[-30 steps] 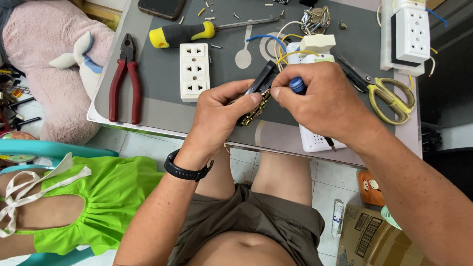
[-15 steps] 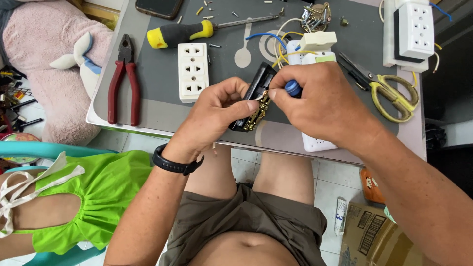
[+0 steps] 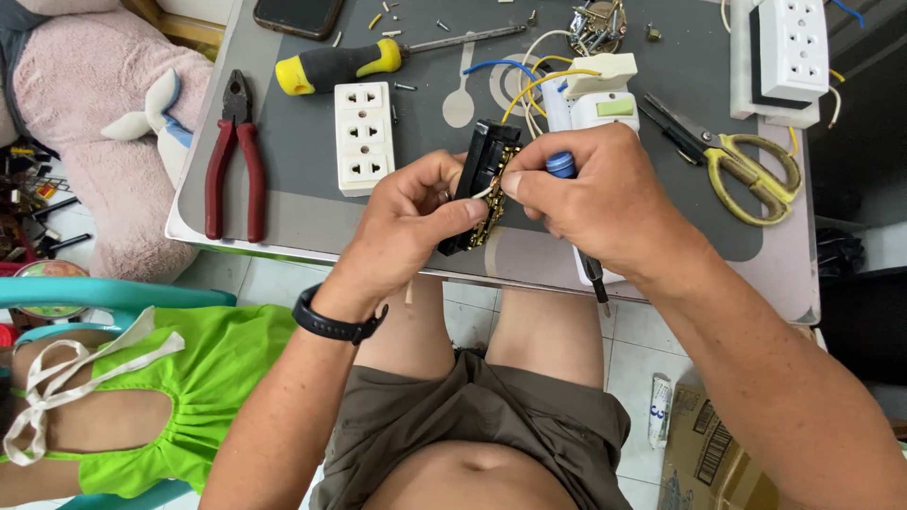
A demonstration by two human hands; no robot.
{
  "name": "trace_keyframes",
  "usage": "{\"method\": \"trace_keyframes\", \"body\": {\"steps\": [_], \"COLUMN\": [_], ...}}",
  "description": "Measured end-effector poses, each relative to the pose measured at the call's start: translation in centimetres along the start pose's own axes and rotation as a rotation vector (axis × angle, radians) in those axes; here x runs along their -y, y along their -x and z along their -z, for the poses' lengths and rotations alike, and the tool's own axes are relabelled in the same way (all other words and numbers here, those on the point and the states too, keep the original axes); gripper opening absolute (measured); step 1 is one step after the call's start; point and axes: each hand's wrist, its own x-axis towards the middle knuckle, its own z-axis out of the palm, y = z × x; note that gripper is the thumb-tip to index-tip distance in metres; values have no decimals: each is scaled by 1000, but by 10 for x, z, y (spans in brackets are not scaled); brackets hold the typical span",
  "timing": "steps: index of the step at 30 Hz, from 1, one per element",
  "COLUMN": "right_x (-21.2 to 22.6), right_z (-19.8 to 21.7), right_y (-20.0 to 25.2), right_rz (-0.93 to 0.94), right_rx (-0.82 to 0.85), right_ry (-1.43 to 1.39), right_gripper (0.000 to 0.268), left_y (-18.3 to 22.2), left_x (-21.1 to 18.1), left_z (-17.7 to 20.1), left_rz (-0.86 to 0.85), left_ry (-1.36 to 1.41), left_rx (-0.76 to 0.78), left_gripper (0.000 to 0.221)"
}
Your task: The person is disassembling an electrical switch panel, installing a new component, and connecting wires using a screwdriver.
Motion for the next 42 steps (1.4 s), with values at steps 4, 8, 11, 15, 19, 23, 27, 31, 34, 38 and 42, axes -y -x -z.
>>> {"method": "trace_keyframes", "body": {"steps": [4, 8, 11, 15, 19, 23, 27, 31, 34, 38, 42], "right_x": [3, -7, -13, -14, -11, -8, -13, -13, -18, -17, 1], "right_z": [0, -12, -22, -38, -42, -26, -30, -39, -47, -53, -55], "right_y": [6, 6, 9, 17, 22, 29, 32, 29, 27, 30, 35], "right_rz": [152, 225, 355, 454, 500, 437, 203, 303, 474, 645, 179], "right_rx": [3, -65, -134, -274, -296, -198, -308, -319, -346, -450, -368], "right_ry": [98, 134, 143, 101, 71, 124, 78, 35, 32, 122, -156], "right_gripper": [8, 12, 10, 11, 13, 6, 20, 22, 23, 20, 28], "left_y": [5, 8, 9, 10, 9, 8, 10, 9, 9, 7, 5], "left_x": [0, 4, 8, 9, 13, 21, 18, 18, 19, 21, 21], "left_z": [-9, -12, -17, -28, -29, -29, -30, -29, -28, -30, -34], "left_rz": [-49, -41, -64, -203, -279, -208, -176, -185, -190, -228, -310], "left_ry": [-94, -106, -172, -255, -194, 80, 165, 111, 98, 47, -88], "left_rx": [-137, -199, -308, -406, -478, -476, -454, -467, -478, -510, -540], "left_gripper": [22, 21, 26, 25, 22, 15, 18, 17, 17, 18, 23]}}
